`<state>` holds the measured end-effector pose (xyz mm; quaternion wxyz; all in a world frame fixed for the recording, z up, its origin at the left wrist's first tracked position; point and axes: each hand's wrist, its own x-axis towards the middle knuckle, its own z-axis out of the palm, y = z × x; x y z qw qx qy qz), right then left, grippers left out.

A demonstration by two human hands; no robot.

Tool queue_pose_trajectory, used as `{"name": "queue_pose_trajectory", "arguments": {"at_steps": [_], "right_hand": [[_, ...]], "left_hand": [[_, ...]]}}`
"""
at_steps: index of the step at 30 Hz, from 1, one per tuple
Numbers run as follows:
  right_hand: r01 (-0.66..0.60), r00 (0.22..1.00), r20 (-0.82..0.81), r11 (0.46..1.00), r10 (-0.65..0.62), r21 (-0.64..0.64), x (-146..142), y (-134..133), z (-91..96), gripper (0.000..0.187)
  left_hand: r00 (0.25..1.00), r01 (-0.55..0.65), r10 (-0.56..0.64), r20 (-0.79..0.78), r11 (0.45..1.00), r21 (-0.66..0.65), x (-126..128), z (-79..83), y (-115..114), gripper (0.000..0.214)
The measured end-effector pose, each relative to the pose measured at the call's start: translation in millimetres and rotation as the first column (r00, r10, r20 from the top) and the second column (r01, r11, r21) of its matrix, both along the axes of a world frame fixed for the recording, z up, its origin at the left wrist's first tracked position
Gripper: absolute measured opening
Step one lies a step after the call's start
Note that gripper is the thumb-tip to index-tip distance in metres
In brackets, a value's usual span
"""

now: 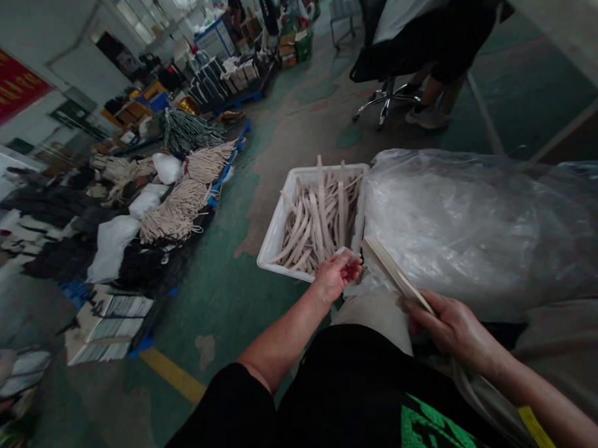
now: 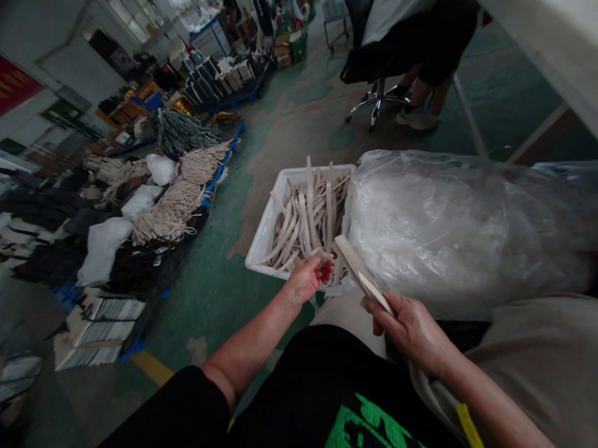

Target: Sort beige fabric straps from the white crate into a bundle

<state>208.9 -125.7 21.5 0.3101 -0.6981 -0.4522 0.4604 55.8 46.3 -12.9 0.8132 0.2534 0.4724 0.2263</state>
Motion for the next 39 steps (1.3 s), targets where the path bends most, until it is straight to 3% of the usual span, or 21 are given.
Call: {"name": "queue_pose_trajectory", "arguments": {"at_steps": [5, 9, 19, 23, 28, 33, 36, 39], "right_hand": [[-0.101, 0.986, 0.137, 0.994, 0.094, 0.044, -1.1, 0.8, -4.2, 0.042], [-0.131, 0.972, 0.195, 0.991, 0.127, 0.003, -4.7, 2.9, -5.6, 0.031], [-0.158, 0.950, 0.267, 0.987, 0.162, -0.037, -8.4, 3.2, -10.7, 0.027], [-0.187, 0.941, 0.278, 0.981, 0.193, -0.048, -8.6, 4.0, -9.9, 0.029], [-0.227, 0.923, 0.303, 0.972, 0.236, -0.066, -5.9, 3.8, -11.5, 0.029], [-0.179, 0.962, 0.196, 0.982, 0.188, -0.061, -5.3, 8.9, -17.5, 0.028], [-0.122, 0.983, 0.131, 0.992, 0.126, -0.035, -5.6, 13.3, -18.8, 0.031], [-0.068, 0.997, 0.035, 0.997, 0.070, -0.044, -3.5, 13.8, -16.9, 0.041]], "left_hand": [[0.998, -0.036, 0.035, -0.049, 0.999, -0.031, 1.6, -1.1, 9.9, 0.029], [0.996, -0.053, 0.052, -0.074, 0.999, -0.012, -0.9, -3.2, 16.3, 0.034], [0.997, 0.014, -0.014, -0.071, 1.000, -0.004, -6.5, -8.2, 16.6, 0.039], [0.994, 0.076, -0.077, -0.078, 0.997, -0.015, -9.6, -11.5, 17.3, 0.037], [0.963, 0.262, -0.264, -0.056, 0.964, -0.038, -17.7, -13.5, 20.0, 0.035], [0.915, 0.401, -0.402, -0.008, 0.914, -0.068, -14.0, -15.7, -3.5, 0.038], [0.920, 0.390, -0.388, 0.056, 0.920, -0.033, -4.5, -18.1, -30.9, 0.049], [0.937, 0.348, -0.349, 0.009, 0.936, 0.059, 1.1, -18.0, -46.7, 0.052]]}}
